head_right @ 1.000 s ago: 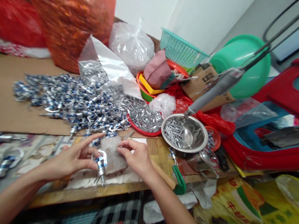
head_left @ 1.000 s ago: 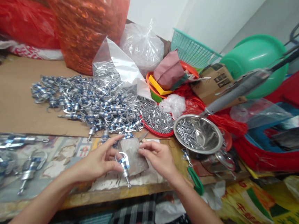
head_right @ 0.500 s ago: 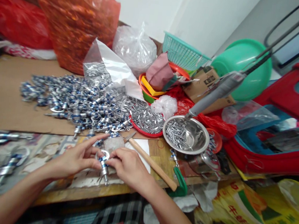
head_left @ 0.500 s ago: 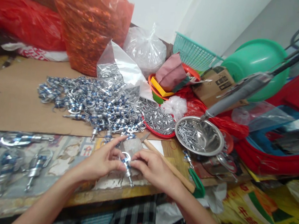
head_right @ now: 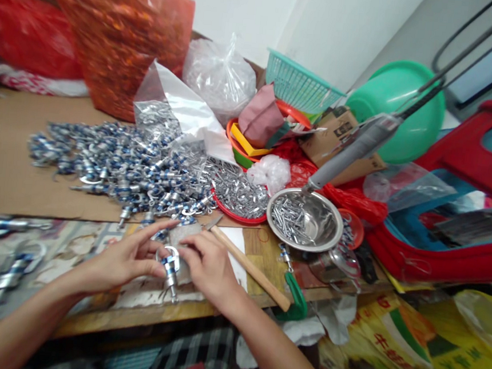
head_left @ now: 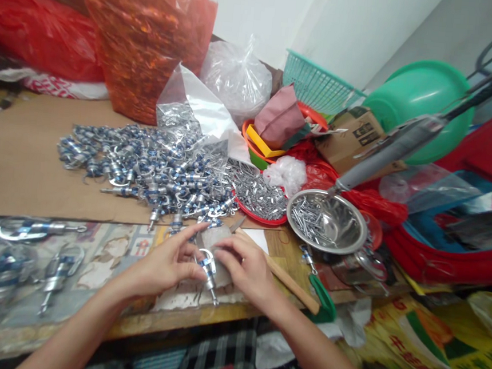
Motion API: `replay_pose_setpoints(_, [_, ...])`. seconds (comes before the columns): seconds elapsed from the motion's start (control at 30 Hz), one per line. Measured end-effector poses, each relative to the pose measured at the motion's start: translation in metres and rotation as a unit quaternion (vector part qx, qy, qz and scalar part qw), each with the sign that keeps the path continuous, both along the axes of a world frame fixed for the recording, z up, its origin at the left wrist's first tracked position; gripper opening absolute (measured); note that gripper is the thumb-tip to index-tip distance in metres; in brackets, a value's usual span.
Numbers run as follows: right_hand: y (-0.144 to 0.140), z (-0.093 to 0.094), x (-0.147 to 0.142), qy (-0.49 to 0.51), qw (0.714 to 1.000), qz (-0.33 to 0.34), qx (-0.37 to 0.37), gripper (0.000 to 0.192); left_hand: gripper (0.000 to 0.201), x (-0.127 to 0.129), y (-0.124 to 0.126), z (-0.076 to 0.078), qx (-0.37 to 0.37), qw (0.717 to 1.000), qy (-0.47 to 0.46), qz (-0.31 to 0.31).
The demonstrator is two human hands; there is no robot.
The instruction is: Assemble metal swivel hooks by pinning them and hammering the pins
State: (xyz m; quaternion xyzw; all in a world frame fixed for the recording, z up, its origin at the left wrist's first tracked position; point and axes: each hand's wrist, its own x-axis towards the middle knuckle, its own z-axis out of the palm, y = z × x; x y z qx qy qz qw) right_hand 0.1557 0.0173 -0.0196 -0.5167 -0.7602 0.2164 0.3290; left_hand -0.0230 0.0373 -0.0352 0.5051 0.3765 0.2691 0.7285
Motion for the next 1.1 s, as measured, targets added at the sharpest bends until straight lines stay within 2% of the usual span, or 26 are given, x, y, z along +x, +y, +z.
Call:
replay_pose_setpoints(0.07, [0.004, -0.004, 0.017, -0.006, 0.996, -0.075, 0.037, 0.012, 0.085, 0.000, 0.000, 0.001, -0.003, 1.000, 0.009, 0.002])
replay_pose_setpoints(0.13, [0.006, -0.013, 0.039, -0.085, 0.987, -0.130, 0.044, 0.020, 0.084, 0.000, 0.000, 0.001, -0.003, 1.000, 0.014, 0.002])
replay_pose_setpoints(0.2, [0.006, -0.023, 0.057, -0.183, 0.973, -0.138, -0.002, 0.029, 0.085, 0.000, 0.001, 0.002, -0.003, 1.000, 0.015, 0.004])
replay_pose_setpoints(0.27, [0.001, -0.030, 0.069, -0.230, 0.962, -0.134, -0.061, 0.023, 0.085, 0.000, 0.001, 0.003, -0.005, 1.000, 0.016, 0.005])
replay_pose_setpoints(0.37, [-0.012, -0.024, 0.073, -0.190, 0.969, -0.143, -0.064, 0.018, 0.084, 0.000, 0.001, 0.003, -0.006, 1.000, 0.019, 0.009])
replay_pose_setpoints(0.43, [-0.024, -0.010, 0.071, -0.136, 0.982, -0.128, -0.020, 0.024, 0.083, 0.000, 0.000, 0.003, -0.006, 1.000, 0.017, 0.012])
replay_pose_setpoints(0.53, [-0.045, 0.014, 0.064, -0.082, 0.992, -0.067, 0.070, 0.036, 0.083, 0.000, 0.000, 0.002, -0.006, 1.000, 0.016, 0.014])
replay_pose_setpoints(0.6, [-0.057, 0.021, 0.059, -0.071, 0.989, -0.030, 0.126, 0.045, 0.083, 0.000, 0.000, 0.001, -0.002, 1.000, 0.016, 0.013])
replay_pose_setpoints(0.63, [-0.061, 0.022, 0.056, -0.082, 0.988, -0.011, 0.132, 0.048, 0.084, 0.000, 0.000, 0.001, 0.001, 1.000, 0.015, 0.012])
replay_pose_setpoints(0.73, [-0.068, 0.017, 0.049, -0.157, 0.985, 0.028, 0.069, 0.048, 0.084, 0.000, 0.001, 0.001, 0.004, 1.000, 0.014, 0.010])
replay_pose_setpoints(0.8, [-0.070, 0.013, 0.046, -0.172, 0.984, 0.009, 0.052, 0.046, 0.084, 0.000, 0.001, 0.001, 0.004, 1.000, 0.019, 0.013])
replay_pose_setpoints(0.9, [-0.070, 0.012, 0.043, -0.139, 0.987, -0.014, 0.076, 0.046, 0.084, -0.001, 0.001, 0.002, 0.005, 1.000, 0.023, 0.019])
replay_pose_setpoints(1.0, [-0.062, 0.011, 0.043, -0.130, 0.991, 0.006, 0.008, 0.044, 0.084, 0.000, 0.001, 0.003, 0.000, 0.999, 0.021, 0.024])
replay_pose_setpoints(1.07, [-0.048, 0.004, 0.047, -0.086, 0.996, -0.026, -0.025, 0.039, 0.075, 0.001, 0.001, 0.004, 0.002, 0.999, 0.028, 0.024])
replay_pose_setpoints(1.1, [-0.040, -0.001, 0.050, -0.056, 0.996, -0.055, -0.031, 0.039, 0.063, 0.001, 0.001, 0.005, 0.008, 0.999, 0.040, 0.025])
